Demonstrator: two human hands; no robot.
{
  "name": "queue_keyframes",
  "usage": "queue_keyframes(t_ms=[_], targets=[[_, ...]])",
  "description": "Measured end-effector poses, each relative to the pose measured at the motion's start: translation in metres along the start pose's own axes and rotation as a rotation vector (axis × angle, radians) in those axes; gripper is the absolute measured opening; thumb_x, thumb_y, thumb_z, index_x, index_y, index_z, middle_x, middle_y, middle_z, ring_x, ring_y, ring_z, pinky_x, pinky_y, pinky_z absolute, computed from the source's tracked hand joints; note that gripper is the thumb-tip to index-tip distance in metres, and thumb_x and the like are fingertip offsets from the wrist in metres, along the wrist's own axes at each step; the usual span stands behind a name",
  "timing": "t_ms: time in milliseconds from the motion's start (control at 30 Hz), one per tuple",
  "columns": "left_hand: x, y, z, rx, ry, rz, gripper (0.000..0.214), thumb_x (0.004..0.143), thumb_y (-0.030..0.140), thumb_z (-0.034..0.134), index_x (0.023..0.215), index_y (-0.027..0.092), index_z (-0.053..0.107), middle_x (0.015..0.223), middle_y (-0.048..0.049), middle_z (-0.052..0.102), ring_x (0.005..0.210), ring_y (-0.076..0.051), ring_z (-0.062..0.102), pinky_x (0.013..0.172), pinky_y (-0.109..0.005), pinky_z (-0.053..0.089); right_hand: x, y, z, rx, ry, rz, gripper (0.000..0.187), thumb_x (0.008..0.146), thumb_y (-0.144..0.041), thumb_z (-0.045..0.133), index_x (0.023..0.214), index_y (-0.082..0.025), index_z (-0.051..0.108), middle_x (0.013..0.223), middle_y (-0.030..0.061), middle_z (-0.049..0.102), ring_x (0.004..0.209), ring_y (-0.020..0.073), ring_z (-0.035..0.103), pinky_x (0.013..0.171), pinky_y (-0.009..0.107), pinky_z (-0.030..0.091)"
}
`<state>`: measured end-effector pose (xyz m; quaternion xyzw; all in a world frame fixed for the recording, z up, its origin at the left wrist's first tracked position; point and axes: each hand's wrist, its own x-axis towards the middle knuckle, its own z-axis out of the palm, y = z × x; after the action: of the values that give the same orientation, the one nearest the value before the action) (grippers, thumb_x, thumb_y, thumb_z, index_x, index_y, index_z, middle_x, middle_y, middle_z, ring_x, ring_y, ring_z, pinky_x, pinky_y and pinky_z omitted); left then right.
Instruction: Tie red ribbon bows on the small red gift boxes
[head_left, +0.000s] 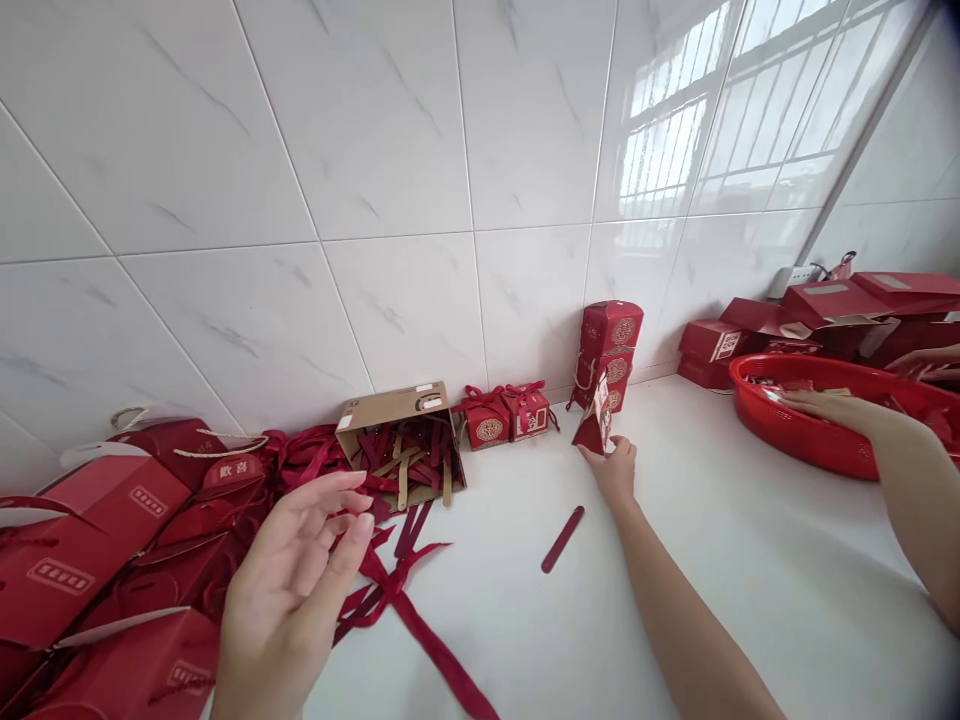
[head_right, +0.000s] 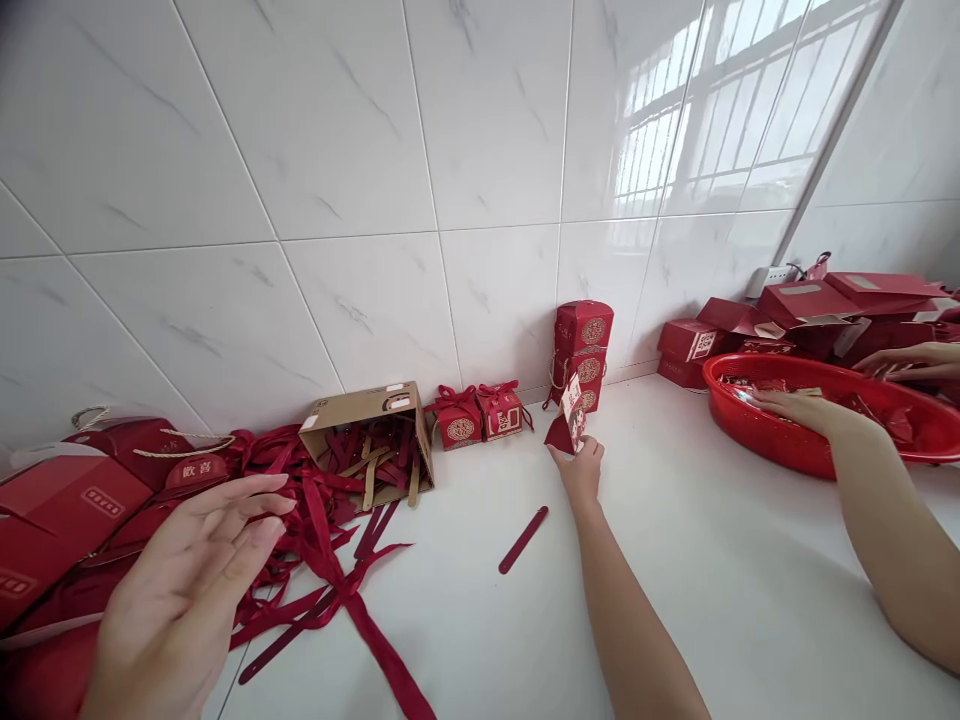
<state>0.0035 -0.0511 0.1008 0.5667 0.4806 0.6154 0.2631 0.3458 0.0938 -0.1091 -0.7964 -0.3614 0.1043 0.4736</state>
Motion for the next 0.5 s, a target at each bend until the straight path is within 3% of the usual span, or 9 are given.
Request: queue_keyframes(t_ms=[300,500], targets=[[0.010,-0.026,-0.012,0.105,0.029,-0.020,0.040,0.074,0.046,0.069,0.107,0.025,0.060,0.103,-0.0027,0.063,0.097,-0.020,0.058,0.083,-0.027,0.050,0.019,0.005,0.010,-0.155,-0.151,-0.046,0.028,0.093,-0.032,0.055,0.118,-0.017,0.057,0.119,0.0083,0.059,0.099,0.0202,0.062,0.084,0.041,0.053],[0.009,-0.030,-0.010,0.134,-0.010,0.020,0.030,0.077,0.041,0.067,0.104,0.027,0.062,0.111,-0.0028,0.061,0.101,-0.020,0.059,0.084,-0.026,0.053,0.039,-0.006,0.023,-0.249,-0.191,-0.072,0.028,0.094,-0.031,0.054,0.118,-0.019,0.057,0.121,0.0084,0.059,0.100,0.0201,0.061,0.085,0.041,0.053]])
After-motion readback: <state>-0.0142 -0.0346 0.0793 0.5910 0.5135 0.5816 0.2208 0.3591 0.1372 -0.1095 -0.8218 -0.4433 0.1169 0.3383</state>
